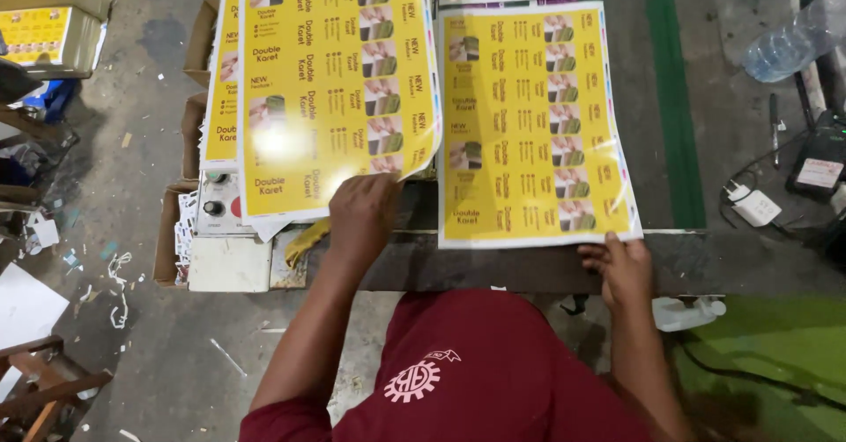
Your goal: Sorting and stacking printed yellow sheets in a print shop.
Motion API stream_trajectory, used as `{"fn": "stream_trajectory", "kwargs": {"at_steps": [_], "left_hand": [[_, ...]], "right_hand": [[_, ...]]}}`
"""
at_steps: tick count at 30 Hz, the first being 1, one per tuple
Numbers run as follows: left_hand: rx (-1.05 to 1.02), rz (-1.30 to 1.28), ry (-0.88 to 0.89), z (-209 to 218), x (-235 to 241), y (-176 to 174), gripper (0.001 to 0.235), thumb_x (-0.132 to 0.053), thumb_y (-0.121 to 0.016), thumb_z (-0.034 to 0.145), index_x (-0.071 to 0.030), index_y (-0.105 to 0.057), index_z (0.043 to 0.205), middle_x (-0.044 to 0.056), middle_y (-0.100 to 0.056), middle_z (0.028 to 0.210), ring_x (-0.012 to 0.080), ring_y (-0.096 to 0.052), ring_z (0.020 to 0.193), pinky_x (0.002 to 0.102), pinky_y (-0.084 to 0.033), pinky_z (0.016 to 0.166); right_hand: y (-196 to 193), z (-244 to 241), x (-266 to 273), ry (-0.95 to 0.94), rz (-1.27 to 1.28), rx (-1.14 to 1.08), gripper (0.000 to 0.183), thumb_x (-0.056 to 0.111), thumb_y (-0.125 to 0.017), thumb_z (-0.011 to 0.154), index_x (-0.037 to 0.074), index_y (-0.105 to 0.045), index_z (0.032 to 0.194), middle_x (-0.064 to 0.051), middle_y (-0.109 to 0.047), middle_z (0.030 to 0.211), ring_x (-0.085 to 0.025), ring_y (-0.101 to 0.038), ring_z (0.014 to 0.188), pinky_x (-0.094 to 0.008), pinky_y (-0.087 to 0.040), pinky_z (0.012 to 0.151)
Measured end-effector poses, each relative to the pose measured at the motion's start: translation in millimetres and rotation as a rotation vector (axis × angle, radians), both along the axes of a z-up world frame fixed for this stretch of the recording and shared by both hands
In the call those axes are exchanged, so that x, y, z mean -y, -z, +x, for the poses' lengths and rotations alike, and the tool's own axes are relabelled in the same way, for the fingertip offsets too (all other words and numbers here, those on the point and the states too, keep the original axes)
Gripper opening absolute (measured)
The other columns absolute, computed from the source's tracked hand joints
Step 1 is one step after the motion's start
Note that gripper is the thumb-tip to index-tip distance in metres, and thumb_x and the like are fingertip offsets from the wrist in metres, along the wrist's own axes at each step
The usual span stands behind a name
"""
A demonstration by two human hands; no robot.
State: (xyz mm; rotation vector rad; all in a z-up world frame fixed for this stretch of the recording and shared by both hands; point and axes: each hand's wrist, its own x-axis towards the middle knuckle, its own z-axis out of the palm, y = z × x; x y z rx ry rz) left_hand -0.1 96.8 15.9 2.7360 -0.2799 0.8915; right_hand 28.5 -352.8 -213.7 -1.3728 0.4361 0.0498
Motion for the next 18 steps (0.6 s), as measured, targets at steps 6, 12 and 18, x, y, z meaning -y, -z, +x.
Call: {"fn": "stream_trajectory", "kwargs": {"at_steps": [6,12,18], "left_hand": [[0.012,-0.065,0.004,-2.9,7.2,3.9,0.008,-0.013,-0.070,0.097,-0.008,-0.074,0.092,0.012,-0.074,0.083,0.0351,-0.074,0.079,0.042,-0.059,0.075],[-0.035,-0.205,0.132,-15.0,25.7,25.6,0.011,-0.019,-0.070,0.095,-0.010,-0.077,0.098,0.015,-0.075,0.090,0.0374,-0.073,0.085,0.046,-0.059,0.076],[-0.001,-0.230,0.395,-11.1,89.0,1.1,0.013,-0.012,-0.071,0.080,-0.007,-0.067,0.092,0.008,-0.070,0.094,0.0262,-0.061,0.076,0.039,-0.048,0.083]], "right_hand": [[13.0,62.5,-3.9,-0.052,0.107,-0.001,0.032,0.025,-0.057,0.112,0.008,-0.050,0.139,-0.019,-0.072,0.105,-0.033,-0.077,0.082,-0.038,-0.066,0.055],[-41.8,19.6,-33.5,-0.155,0.053,-0.071,0.049,0.018,-0.057,0.104,0.009,-0.043,0.151,-0.021,-0.072,0.113,-0.028,-0.075,0.086,-0.031,-0.060,0.056],[-80.0,-2.1,-102.8,-0.538,0.189,-0.066,0.051,0.011,-0.057,0.098,-0.001,-0.051,0.148,-0.027,-0.074,0.117,-0.029,-0.070,0.077,-0.033,-0.054,0.057]]}}
